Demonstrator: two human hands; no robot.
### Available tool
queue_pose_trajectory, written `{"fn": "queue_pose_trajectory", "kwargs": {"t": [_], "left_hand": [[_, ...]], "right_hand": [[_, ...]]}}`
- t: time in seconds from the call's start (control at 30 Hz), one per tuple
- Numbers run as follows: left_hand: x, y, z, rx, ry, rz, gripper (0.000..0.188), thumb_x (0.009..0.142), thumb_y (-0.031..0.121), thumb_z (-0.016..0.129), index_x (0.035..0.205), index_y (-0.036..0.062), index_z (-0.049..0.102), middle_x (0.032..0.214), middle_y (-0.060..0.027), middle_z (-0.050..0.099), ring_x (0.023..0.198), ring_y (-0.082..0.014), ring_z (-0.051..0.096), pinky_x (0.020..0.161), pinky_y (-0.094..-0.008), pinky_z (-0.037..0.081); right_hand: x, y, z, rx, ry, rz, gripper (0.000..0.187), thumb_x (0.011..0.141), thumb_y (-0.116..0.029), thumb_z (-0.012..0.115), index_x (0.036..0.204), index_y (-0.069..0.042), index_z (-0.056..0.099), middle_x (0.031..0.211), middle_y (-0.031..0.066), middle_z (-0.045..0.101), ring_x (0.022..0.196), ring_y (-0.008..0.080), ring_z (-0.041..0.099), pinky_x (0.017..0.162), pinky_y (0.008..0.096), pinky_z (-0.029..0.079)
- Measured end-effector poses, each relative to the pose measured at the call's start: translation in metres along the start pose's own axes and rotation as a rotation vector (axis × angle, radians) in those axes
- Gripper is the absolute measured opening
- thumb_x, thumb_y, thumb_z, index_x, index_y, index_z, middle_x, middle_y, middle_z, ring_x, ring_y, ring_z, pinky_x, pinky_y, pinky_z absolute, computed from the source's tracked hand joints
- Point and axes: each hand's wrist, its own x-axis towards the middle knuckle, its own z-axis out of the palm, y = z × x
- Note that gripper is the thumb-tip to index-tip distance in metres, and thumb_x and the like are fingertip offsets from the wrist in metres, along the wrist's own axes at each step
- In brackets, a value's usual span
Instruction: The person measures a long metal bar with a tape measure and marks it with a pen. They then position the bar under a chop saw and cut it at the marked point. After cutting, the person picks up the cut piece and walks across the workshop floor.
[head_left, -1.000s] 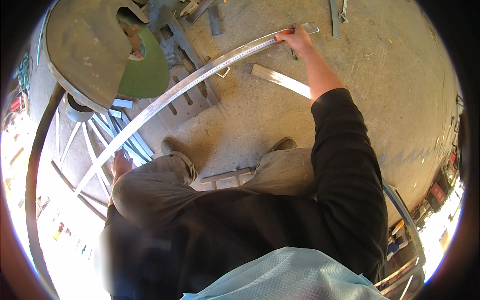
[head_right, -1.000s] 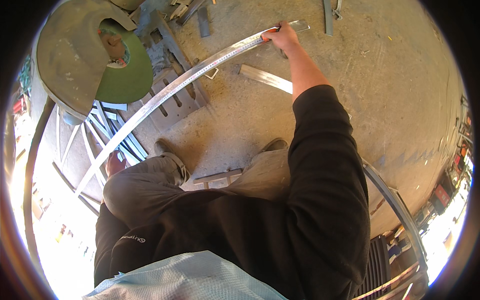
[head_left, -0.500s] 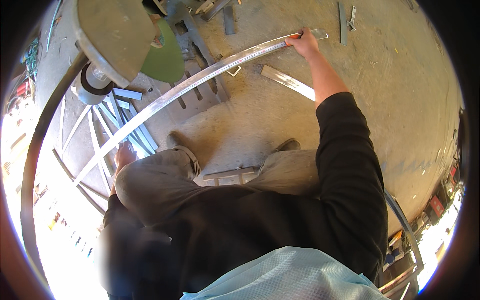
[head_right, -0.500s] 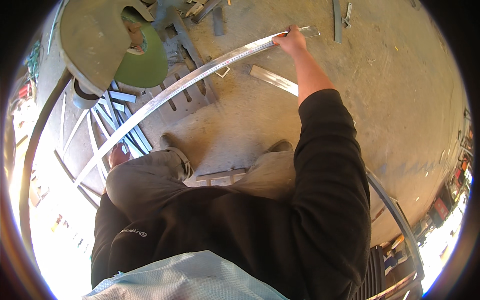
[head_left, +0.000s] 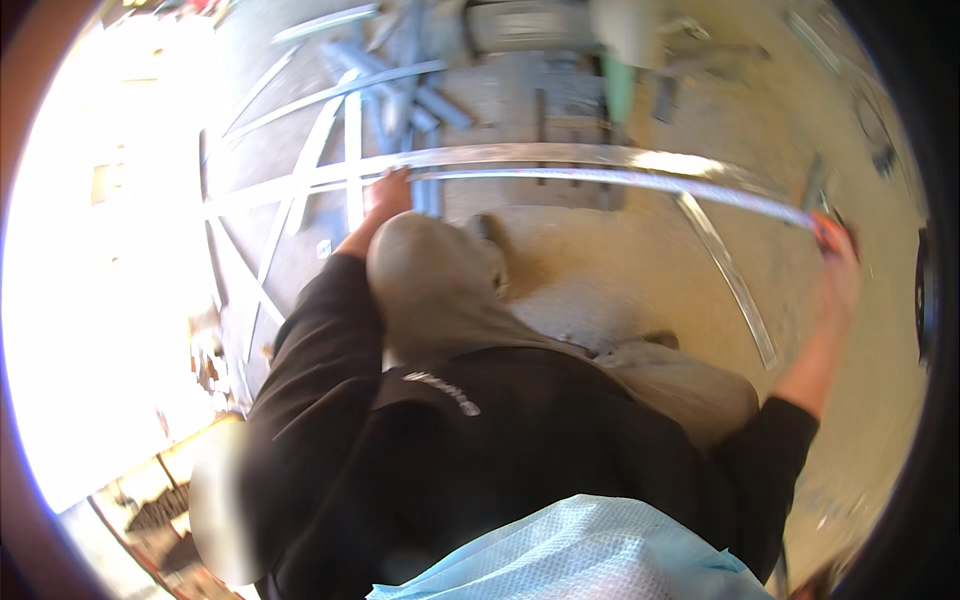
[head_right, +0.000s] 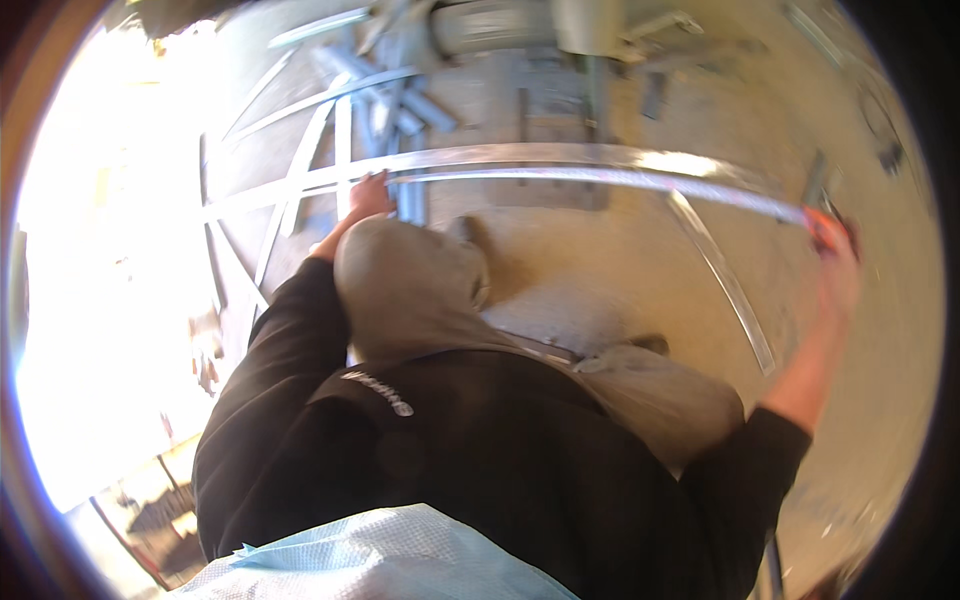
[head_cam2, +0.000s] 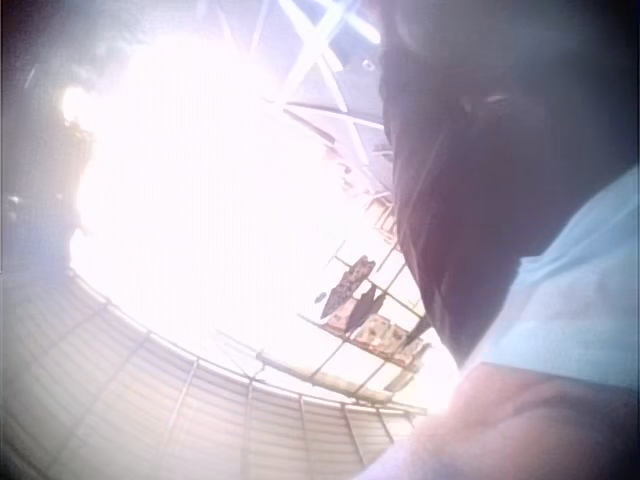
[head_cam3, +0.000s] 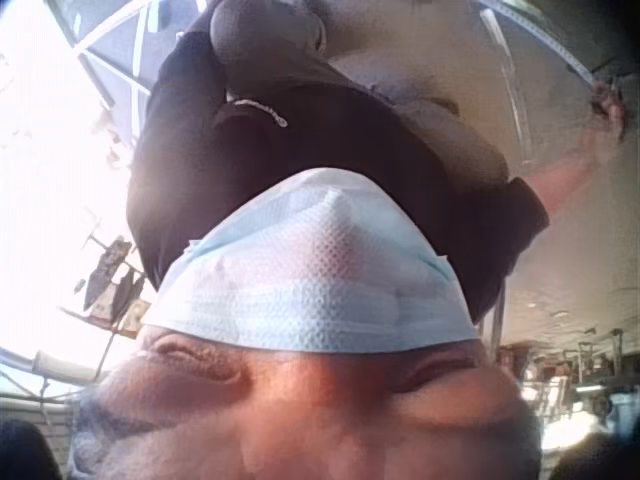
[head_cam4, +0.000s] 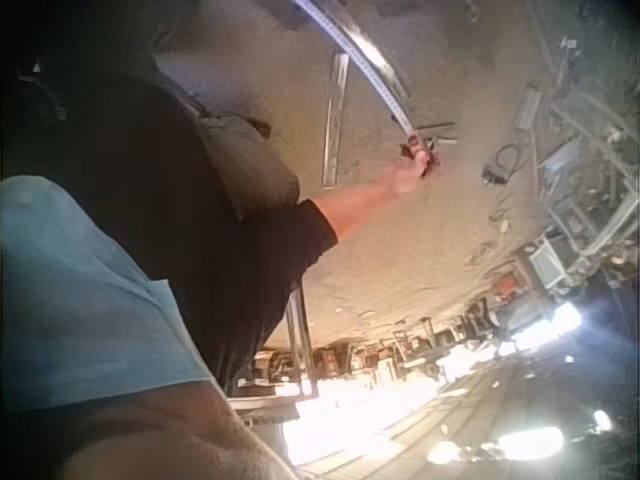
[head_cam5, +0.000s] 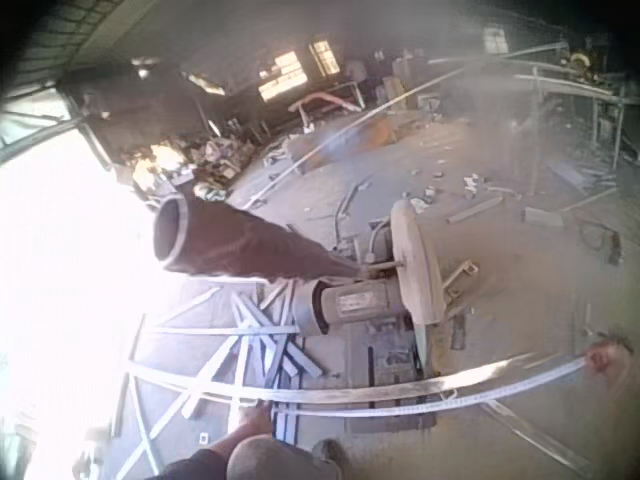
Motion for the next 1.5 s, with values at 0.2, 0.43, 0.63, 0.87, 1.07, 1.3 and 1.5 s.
{"fn": "queue_pose_trajectory", "kwargs": {"t": [0.2,0.43,0.63,0.87,1.07,1.3,1.5], "left_hand": [[-0.049,-0.014,-0.049,-0.036,0.082,-0.152,0.026,0.094,0.024,0.066,0.108,0.0080,0.080,0.115,-0.0172,0.078,0.109,-0.0342,0.075,0.094,-0.0466,0.060],[-0.133,-0.087,-0.064,-0.200,0.604,-0.255,0.017,0.095,0.024,0.063,0.100,0.0099,0.070,0.103,-0.0109,0.073,0.101,-0.0338,0.073,0.083,-0.0494,0.059],[-0.151,-0.102,-0.034,-0.181,0.551,-0.184,0.018,0.093,0.025,0.063,0.102,0.0110,0.071,0.104,-0.0114,0.074,0.099,-0.0328,0.075,0.082,-0.0471,0.061],[-0.143,-0.074,-0.041,-0.159,0.557,0.046,0.017,0.090,0.020,0.062,0.098,0.0082,0.070,0.101,-0.0104,0.074,0.100,-0.0316,0.074,0.082,-0.0466,0.060],[-0.118,-0.060,-0.026,-0.017,0.441,0.184,0.014,0.089,0.021,0.066,0.094,0.0111,0.074,0.098,-0.0087,0.075,0.095,-0.0283,0.076,0.075,-0.0435,0.059],[-0.102,-0.043,-0.011,0.089,0.414,0.351,0.021,0.090,0.025,0.064,0.090,0.0084,0.076,0.096,-0.0113,0.075,0.090,-0.0290,0.075,0.065,-0.0436,0.055],[-0.085,0.004,-0.027,0.171,0.367,0.470,0.035,0.092,0.034,0.063,0.093,0.0017,0.077,0.100,-0.0186,0.070,0.094,-0.0358,0.072,0.066,-0.0461,0.053]], "right_hand": [[-0.072,-0.008,-0.048,-0.016,0.081,-0.110,0.047,0.106,-0.041,0.059,0.135,-0.005,0.059,0.113,0.0063,0.063,0.095,0.0185,0.055,0.088,0.0337,0.043],[-0.107,-0.009,0.047,0.205,-0.184,-0.055,0.045,0.103,-0.027,0.065,0.140,-0.005,0.055,0.119,0.0092,0.067,0.096,0.0199,0.065,0.083,0.0335,0.052],[-0.109,-0.029,0.142,0.165,-0.288,-0.108,0.040,0.103,-0.023,0.064,0.139,-0.007,0.056,0.115,0.0067,0.067,0.094,0.0172,0.065,0.082,0.0321,0.053],[-0.098,-0.034,0.175,0.178,-0.174,-0.044,0.036,0.104,-0.024,0.063,0.135,-0.008,0.057,0.111,0.0052,0.066,0.089,0.0159,0.064,0.079,0.0324,0.053],[-0.099,-0.023,0.168,0.173,-0.139,0.044,0.036,0.103,-0.030,0.067,0.132,-0.011,0.061,0.109,0.0044,0.069,0.088,0.0149,0.063,0.077,0.0314,0.053],[-0.109,-0.022,0.181,0.101,-0.170,0.099,0.033,0.102,-0.030,0.067,0.129,-0.013,0.061,0.105,0.0036,0.068,0.085,0.0149,0.064,0.075,0.0314,0.052],[-0.121,-0.016,0.235,-0.090,-0.396,0.143,0.033,0.099,-0.024,0.070,0.127,-0.012,0.059,0.105,0.0033,0.065,0.090,0.0164,0.065,0.071,0.0345,0.056]]}}
